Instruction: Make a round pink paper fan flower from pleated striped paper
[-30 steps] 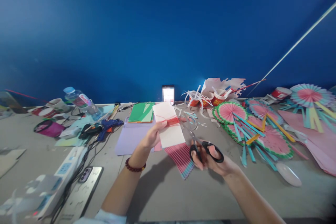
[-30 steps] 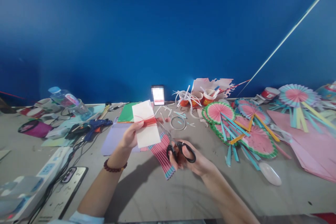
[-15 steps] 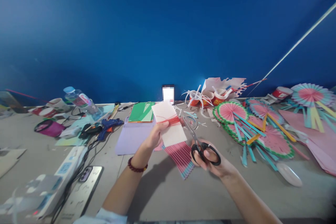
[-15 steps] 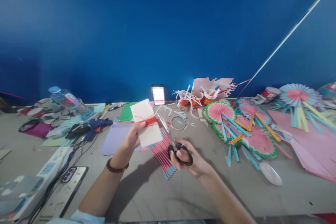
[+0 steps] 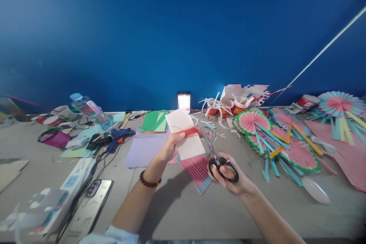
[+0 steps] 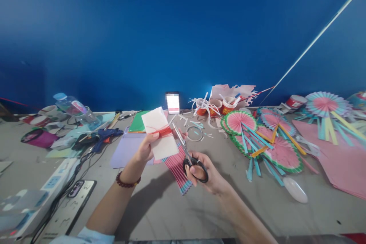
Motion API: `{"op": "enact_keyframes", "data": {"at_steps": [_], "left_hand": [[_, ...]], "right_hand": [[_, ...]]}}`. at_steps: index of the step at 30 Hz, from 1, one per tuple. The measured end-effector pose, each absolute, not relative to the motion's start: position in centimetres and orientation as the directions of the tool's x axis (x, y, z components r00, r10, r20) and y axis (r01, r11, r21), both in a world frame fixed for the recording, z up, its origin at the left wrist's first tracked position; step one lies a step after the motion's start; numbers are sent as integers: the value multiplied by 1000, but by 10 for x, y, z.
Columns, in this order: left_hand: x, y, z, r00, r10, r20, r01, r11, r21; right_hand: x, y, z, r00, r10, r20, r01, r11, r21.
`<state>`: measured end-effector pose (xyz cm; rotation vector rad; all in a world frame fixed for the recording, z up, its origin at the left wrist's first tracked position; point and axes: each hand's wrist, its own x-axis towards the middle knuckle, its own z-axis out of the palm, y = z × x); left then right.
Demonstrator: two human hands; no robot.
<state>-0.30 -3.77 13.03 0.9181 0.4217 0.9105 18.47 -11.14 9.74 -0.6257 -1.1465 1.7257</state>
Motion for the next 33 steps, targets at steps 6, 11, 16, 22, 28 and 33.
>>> {"op": "enact_keyframes", "data": {"at_steps": [6, 11, 16, 22, 28, 33], "left_hand": [[-10, -29, 135, 613, 772, 167, -499, 214, 840], [-16, -26, 136, 519, 837, 172, -555, 176, 813], [-17, -28, 138, 551, 818, 166, -561, 216, 799], [-16, -29, 136, 573, 802, 169, -577, 248, 778], [-15, -28, 135, 586, 797, 144, -555, 265, 788], [-16, -28, 133, 613, 776, 151, -555, 286, 781]], "right_hand": [[207, -109, 123, -137, 974, 177, -597, 61, -800], [231, -98, 124, -46, 981, 189, -381, 157, -911], [251, -67, 75, 54, 996, 74, 379, 49, -924], [284, -40, 13, 29, 963, 267, 845, 119, -521], [294, -36, 3, 127, 966, 224, 846, 12, -532], [293, -37, 13, 134, 986, 99, 818, -53, -573]]}}
